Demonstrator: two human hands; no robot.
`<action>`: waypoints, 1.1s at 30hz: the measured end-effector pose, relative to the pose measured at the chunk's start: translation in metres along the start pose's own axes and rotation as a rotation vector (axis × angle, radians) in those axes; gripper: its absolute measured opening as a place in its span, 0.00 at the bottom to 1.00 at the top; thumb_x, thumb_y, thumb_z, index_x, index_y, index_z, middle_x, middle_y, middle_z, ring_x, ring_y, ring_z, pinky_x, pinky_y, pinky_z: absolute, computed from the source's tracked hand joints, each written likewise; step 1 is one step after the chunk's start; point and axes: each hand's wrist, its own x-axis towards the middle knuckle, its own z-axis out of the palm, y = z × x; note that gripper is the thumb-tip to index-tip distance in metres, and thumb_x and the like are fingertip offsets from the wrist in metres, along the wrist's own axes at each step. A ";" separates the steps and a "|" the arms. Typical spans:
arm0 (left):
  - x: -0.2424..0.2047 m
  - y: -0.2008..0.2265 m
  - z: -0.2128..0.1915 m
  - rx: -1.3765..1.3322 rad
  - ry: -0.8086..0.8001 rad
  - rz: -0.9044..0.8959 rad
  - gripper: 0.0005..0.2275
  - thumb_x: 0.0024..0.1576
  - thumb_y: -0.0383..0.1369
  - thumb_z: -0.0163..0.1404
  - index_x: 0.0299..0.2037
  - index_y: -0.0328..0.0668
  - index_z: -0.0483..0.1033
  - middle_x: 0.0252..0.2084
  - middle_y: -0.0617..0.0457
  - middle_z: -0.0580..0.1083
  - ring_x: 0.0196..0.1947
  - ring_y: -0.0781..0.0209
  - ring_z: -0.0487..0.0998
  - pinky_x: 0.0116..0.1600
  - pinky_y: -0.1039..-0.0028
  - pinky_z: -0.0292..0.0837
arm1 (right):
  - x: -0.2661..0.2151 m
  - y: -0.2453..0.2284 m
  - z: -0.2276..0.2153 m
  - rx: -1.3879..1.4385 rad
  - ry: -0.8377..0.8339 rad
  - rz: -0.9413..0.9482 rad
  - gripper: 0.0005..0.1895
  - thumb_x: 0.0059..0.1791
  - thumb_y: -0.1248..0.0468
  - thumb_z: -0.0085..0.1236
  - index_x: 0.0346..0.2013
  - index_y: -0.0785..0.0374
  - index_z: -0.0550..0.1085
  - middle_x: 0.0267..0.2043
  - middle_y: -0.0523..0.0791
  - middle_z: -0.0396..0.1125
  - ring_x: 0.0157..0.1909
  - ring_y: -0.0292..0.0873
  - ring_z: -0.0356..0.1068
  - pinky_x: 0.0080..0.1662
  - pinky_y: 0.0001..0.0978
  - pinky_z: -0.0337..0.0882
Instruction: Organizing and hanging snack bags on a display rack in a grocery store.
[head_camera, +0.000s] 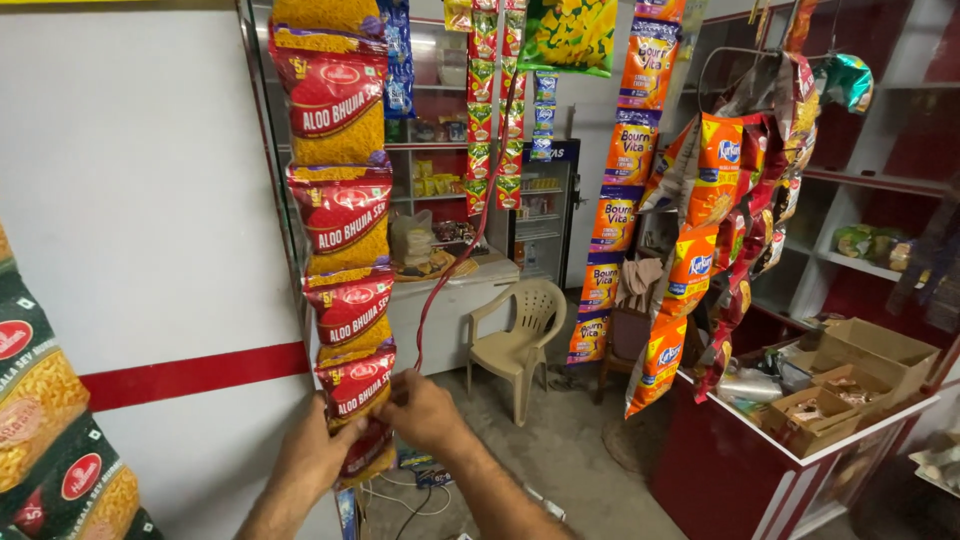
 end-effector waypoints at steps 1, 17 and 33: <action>-0.004 0.002 0.000 0.000 -0.002 -0.001 0.27 0.54 0.40 0.60 0.61 0.43 0.65 0.54 0.45 0.77 0.53 0.50 0.81 0.59 0.60 0.77 | -0.003 0.000 -0.001 0.000 0.000 0.003 0.28 0.47 0.56 0.64 0.59 0.64 0.70 0.52 0.51 0.75 0.56 0.48 0.76 0.58 0.39 0.74; -0.021 -0.036 0.025 0.256 -0.075 -0.150 0.24 0.59 0.45 0.53 0.60 0.42 0.63 0.47 0.40 0.80 0.50 0.41 0.83 0.59 0.54 0.76 | -0.026 0.017 0.015 -0.102 -0.130 0.073 0.40 0.44 0.52 0.67 0.65 0.62 0.62 0.57 0.54 0.72 0.62 0.52 0.71 0.61 0.41 0.69; -0.013 -0.110 0.075 0.366 -0.302 -0.152 0.27 0.59 0.54 0.51 0.54 0.34 0.75 0.48 0.35 0.79 0.53 0.38 0.80 0.59 0.55 0.75 | -0.033 0.047 0.009 -0.156 -0.182 0.157 0.52 0.43 0.53 0.67 0.74 0.60 0.50 0.49 0.55 0.76 0.53 0.49 0.76 0.55 0.38 0.74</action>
